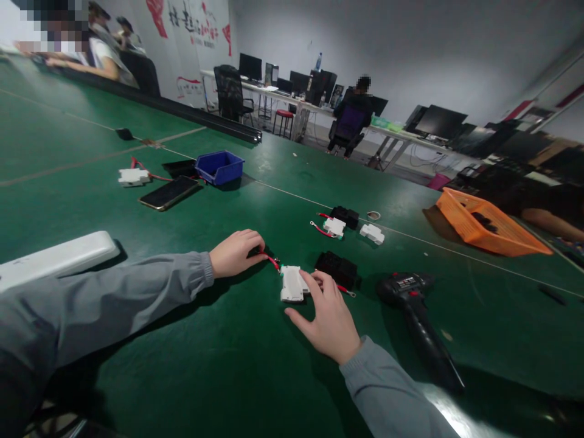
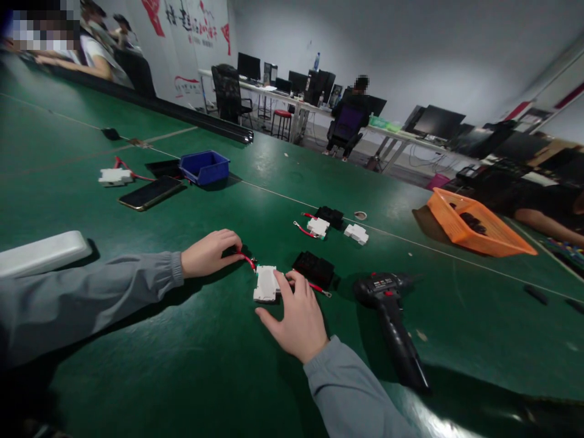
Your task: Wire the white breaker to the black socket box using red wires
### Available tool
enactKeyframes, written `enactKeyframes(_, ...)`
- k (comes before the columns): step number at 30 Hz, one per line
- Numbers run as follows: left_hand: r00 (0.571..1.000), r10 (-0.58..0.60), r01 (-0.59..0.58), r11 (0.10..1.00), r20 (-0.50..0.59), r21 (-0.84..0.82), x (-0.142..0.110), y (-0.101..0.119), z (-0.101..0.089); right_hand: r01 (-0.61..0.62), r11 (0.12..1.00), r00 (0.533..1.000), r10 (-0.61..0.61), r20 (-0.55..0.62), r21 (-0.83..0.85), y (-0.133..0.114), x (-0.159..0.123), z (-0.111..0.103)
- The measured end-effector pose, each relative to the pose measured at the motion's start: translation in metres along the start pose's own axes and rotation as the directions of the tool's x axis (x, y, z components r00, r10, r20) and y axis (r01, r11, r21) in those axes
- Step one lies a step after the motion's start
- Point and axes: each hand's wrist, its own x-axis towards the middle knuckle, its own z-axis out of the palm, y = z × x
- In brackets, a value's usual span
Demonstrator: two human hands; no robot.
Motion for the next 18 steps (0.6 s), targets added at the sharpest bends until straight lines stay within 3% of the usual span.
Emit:
enactKeyframes(5,1.0,0.007,-0.007,1.0,-0.004,-0.013,0.001,-0.0003,0.0013,0.018,0.999,1.0,-0.018,0.005,0.041,0.0018,0.0039,0.0003)
enactKeyframes(11,1.0,0.018,-0.018,0.999,-0.002,-0.031,0.0035,0.0004,-0.0003,-0.058,0.988,0.997,0.064,-0.039,0.143,0.0049,0.0027,0.0007)
enactKeyframes(18,0.989,0.109,-0.081,0.962,0.097,-0.26,0.0026,0.0021,-0.0051,-0.051,0.972,0.987,0.084,-0.135,0.231,-0.0008,0.0017,-0.0038)
